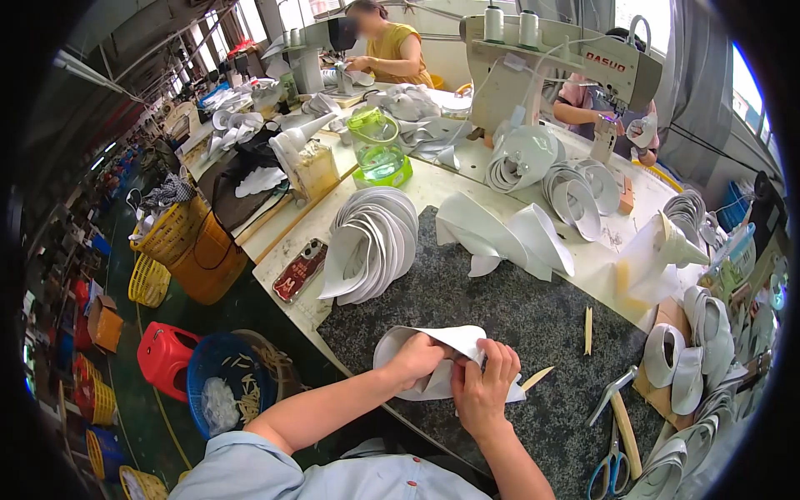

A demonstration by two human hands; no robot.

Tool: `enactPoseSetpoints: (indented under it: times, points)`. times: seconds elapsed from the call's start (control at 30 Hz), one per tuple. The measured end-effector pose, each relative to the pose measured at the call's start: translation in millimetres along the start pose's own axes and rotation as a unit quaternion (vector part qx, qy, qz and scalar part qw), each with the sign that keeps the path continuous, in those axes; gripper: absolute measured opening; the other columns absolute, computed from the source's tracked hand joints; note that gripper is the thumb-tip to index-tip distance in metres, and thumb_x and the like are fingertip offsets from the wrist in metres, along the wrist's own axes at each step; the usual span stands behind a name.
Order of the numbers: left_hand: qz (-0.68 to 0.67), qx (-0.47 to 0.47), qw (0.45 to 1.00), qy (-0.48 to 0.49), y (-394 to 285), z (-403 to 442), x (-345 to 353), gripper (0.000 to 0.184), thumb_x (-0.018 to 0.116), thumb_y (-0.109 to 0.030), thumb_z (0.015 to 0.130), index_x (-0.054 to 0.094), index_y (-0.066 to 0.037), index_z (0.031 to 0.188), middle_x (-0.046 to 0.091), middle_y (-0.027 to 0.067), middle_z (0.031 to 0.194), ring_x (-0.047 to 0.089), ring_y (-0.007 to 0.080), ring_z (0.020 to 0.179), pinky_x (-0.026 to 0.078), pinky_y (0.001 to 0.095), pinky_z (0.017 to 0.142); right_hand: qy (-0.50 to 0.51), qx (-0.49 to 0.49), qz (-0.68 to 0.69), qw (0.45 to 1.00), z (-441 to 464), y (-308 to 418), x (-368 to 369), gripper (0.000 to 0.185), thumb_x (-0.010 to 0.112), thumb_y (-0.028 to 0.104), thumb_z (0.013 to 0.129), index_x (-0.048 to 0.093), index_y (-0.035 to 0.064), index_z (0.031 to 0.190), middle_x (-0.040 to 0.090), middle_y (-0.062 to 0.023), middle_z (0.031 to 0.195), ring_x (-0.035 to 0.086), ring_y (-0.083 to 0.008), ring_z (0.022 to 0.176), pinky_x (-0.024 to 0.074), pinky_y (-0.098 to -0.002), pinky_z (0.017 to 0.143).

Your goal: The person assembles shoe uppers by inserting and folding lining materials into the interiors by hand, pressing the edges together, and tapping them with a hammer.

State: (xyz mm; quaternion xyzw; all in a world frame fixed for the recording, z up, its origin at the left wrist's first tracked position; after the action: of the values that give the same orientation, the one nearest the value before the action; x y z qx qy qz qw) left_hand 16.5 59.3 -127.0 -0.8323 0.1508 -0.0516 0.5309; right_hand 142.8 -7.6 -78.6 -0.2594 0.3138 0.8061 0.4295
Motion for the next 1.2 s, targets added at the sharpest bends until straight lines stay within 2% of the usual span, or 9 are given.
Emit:
enactPoseSetpoints:
  times: [0.27, 0.33, 0.47, 0.8, 0.87, 0.9, 0.97, 1.1, 1.2]
  points:
    - [-0.016, 0.067, 0.995, -0.074, 12.3, 7.0, 4.1, 0.031, 0.055, -0.01, 0.087, 0.07, 0.0, 0.112, 0.072, 0.0176, 0.107, 0.069, 0.0263, 0.101, 0.052, 0.0391, 0.085, 0.027, -0.009, 0.035, 0.999, -1.6, -1.3, -2.1, 0.016, 0.07, 0.0, 0.074, 0.06, -0.0039, 0.086, 0.048, -0.0214, 0.124, 0.048, -0.0432, 0.116, 0.04, -0.0529, 0.097]
    - [0.046, 0.008, 0.997, -0.054, -14.2, -10.7, 1.7, 0.028, 0.056, -0.005, 0.092, 0.068, 0.001, 0.116, 0.071, 0.0088, 0.111, 0.065, 0.0151, 0.101, 0.051, 0.0313, 0.087, 0.041, -0.005, 0.04, 0.998, -4.6, -4.9, 0.6, 0.017, 0.07, -0.001, 0.075, 0.06, -0.0037, 0.089, 0.048, -0.0221, 0.124, 0.047, -0.0434, 0.118, 0.0394, -0.0521, 0.099]
    - [-0.069, 0.053, 0.996, 0.002, 8.9, 4.3, 7.4, 0.027, 0.055, -0.001, 0.092, 0.066, 0.002, 0.116, 0.07, 0.0091, 0.111, 0.066, 0.0167, 0.099, 0.053, 0.0312, 0.085, 0.075, -0.005, 0.034, 0.997, -4.2, -8.2, 0.8, 0.017, 0.069, 0.002, 0.074, 0.061, -0.0008, 0.089, 0.046, -0.0206, 0.126, 0.047, -0.0421, 0.118, 0.0392, -0.05, 0.098]
    - [0.211, 0.046, 0.975, -0.061, -5.7, -12.9, 7.6, 0.022, 0.055, -0.008, 0.088, 0.07, 0.003, 0.099, 0.07, 0.0068, 0.087, 0.061, 0.0125, 0.075, 0.048, 0.031, 0.069, 0.151, -0.011, 0.007, 0.989, -4.8, -8.9, 1.3, 0.016, 0.068, 0.007, 0.074, 0.062, -0.0016, 0.086, 0.044, -0.0179, 0.124, 0.043, -0.0371, 0.119, 0.0311, -0.0498, 0.102]
    - [0.216, 0.112, 0.966, -0.086, -3.1, -11.7, 8.6, 0.023, 0.057, -0.016, 0.086, 0.07, 0.003, 0.092, 0.069, 0.0239, 0.087, 0.067, 0.0405, 0.085, 0.05, 0.0454, 0.08, 0.16, -0.011, 0.008, 0.987, -5.9, -8.6, 2.1, 0.016, 0.068, 0.01, 0.075, 0.063, 0.0004, 0.088, 0.043, -0.0187, 0.125, 0.041, -0.0376, 0.121, 0.0282, -0.0518, 0.105]
    - [0.218, 0.11, 0.966, -0.084, 0.6, -9.3, 7.5, 0.023, 0.057, -0.016, 0.086, 0.07, 0.003, 0.092, 0.069, 0.0239, 0.087, 0.067, 0.0405, 0.085, 0.05, 0.0454, 0.08, 0.16, -0.008, 0.009, 0.987, -7.3, -8.6, 1.0, 0.016, 0.068, 0.01, 0.075, 0.063, 0.0004, 0.088, 0.043, -0.0187, 0.125, 0.041, -0.0376, 0.121, 0.0282, -0.0518, 0.105]
    - [0.227, 0.131, 0.963, -0.067, 5.1, -6.2, 5.1, 0.022, 0.056, -0.007, 0.087, 0.069, 0.004, 0.101, 0.07, 0.0092, 0.086, 0.062, 0.0138, 0.076, 0.049, 0.0329, 0.07, 0.182, -0.011, 0.067, 0.981, -11.8, -8.3, -0.7, 0.017, 0.068, 0.012, 0.077, 0.066, 0.0048, 0.092, 0.042, -0.0193, 0.129, 0.038, -0.0381, 0.125, 0.0247, -0.0533, 0.108]
    - [0.226, 0.145, 0.963, -0.002, -1.9, -11.7, -0.5, 0.025, 0.055, -0.003, 0.089, 0.068, 0.003, 0.109, 0.071, 0.0083, 0.095, 0.062, 0.0126, 0.084, 0.049, 0.0316, 0.077, 0.149, 0.002, 0.21, 0.966, -14.5, -17.3, -24.2, 0.014, 0.073, 0.009, 0.076, 0.064, 0.0072, 0.087, 0.042, -0.018, 0.128, 0.041, -0.038, 0.124, 0.0294, -0.0519, 0.108]
    - [0.177, 0.151, 0.972, 0.035, 7.4, -10.1, -1.5, 0.024, 0.054, -0.004, 0.094, 0.067, 0.003, 0.113, 0.07, 0.0074, 0.102, 0.062, 0.0127, 0.091, 0.048, 0.0303, 0.083, 0.094, 0.093, 0.213, 0.968, -18.0, -18.8, -31.4, 0.039, 0.076, 0.009, 0.077, 0.056, 0.0056, 0.11, 0.041, -0.0199, 0.133, 0.052, -0.0338, 0.115, 0.0458, -0.0418, 0.091]
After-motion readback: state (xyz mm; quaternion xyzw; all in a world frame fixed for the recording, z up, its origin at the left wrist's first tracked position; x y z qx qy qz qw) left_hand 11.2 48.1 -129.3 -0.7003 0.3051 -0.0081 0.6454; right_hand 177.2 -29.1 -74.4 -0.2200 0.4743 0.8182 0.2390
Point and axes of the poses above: each hand's wrist, its own z-axis towards the middle knuckle, its own x-axis out of the palm, y = z × x, the point moved 4 cm from there along z, towards the middle knuckle
